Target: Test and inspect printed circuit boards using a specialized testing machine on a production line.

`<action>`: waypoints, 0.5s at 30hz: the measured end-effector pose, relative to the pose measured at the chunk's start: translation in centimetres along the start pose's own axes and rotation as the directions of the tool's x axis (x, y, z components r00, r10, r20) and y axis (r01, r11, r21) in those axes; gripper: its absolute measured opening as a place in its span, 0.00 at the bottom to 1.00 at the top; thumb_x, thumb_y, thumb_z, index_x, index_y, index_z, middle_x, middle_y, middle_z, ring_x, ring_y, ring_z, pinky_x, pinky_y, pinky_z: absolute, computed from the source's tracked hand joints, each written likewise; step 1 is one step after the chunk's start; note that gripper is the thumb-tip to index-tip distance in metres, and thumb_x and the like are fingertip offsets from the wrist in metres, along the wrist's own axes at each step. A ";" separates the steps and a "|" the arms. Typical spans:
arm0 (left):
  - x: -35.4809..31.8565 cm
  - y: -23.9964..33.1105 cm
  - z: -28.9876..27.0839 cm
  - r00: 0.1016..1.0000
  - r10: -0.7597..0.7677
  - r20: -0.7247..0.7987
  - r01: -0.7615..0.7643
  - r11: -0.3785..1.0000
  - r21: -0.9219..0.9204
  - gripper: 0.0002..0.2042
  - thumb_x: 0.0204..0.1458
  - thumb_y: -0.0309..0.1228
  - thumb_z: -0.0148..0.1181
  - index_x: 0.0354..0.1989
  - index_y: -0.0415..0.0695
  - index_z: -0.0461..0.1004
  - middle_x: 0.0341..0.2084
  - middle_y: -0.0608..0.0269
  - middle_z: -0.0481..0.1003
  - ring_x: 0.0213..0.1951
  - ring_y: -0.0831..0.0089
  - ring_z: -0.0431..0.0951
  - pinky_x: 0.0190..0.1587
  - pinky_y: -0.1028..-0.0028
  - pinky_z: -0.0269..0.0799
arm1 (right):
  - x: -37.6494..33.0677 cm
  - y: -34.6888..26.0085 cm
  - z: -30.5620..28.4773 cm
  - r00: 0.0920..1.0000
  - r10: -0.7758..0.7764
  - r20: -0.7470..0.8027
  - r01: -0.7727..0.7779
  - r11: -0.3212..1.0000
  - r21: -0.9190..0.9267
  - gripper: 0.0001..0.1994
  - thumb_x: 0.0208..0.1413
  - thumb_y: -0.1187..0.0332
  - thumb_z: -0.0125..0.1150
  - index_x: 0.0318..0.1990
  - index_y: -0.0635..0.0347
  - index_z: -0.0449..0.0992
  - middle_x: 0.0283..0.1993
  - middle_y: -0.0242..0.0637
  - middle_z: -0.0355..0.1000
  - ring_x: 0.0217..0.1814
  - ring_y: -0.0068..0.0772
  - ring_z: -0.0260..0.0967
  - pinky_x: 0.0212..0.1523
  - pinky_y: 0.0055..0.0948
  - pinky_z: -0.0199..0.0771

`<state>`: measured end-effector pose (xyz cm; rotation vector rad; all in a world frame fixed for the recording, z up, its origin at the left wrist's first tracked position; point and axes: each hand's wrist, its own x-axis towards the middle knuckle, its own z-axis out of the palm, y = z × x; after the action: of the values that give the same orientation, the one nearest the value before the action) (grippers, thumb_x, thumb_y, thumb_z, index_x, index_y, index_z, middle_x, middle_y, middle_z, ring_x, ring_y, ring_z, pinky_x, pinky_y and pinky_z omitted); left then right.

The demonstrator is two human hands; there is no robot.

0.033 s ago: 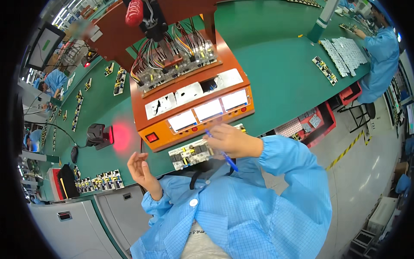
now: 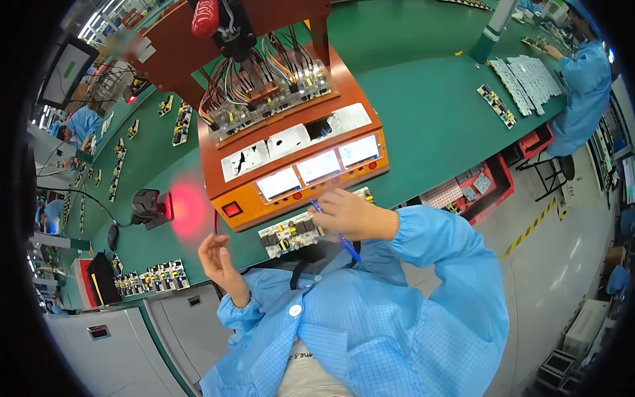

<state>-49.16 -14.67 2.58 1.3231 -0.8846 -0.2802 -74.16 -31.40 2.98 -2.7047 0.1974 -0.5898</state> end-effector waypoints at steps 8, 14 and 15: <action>-0.3 -0.4 -0.1 0.942 0.117 0.314 -0.221 0.921 0.321 0.12 0.46 0.20 0.57 0.41 0.36 0.72 0.38 0.53 0.73 0.44 0.60 0.73 0.50 0.66 0.67 | 4.6 -0.8 -5.5 0.984 -0.140 -0.108 0.090 0.922 -0.376 0.17 0.44 0.56 0.66 0.26 0.57 0.67 0.53 0.47 0.69 0.53 0.45 0.66 0.53 0.45 0.64; 4.5 0.3 3.0 0.880 0.292 0.374 -0.457 0.734 0.503 0.21 0.44 0.23 0.61 0.50 0.38 0.71 0.51 0.53 0.70 0.57 0.55 0.66 0.61 0.60 0.59 | 15.9 1.8 -16.7 0.700 -0.510 -0.500 0.245 0.829 -0.503 0.21 0.45 0.70 0.72 0.36 0.59 0.60 0.45 0.49 0.74 0.38 0.33 0.74 0.36 0.24 0.70; 5.3 0.3 3.8 0.869 0.302 0.392 -0.482 0.696 0.533 0.23 0.44 0.24 0.63 0.53 0.39 0.70 0.53 0.55 0.69 0.59 0.57 0.65 0.62 0.58 0.56 | 17.3 1.8 -17.5 0.698 -0.514 -0.499 0.245 0.826 -0.509 0.21 0.45 0.70 0.72 0.36 0.59 0.60 0.45 0.49 0.74 0.38 0.33 0.74 0.36 0.24 0.70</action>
<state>-48.46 -20.74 4.96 1.6657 -1.5723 0.2055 -66.07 -42.24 23.58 -2.8392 -0.1249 -1.7630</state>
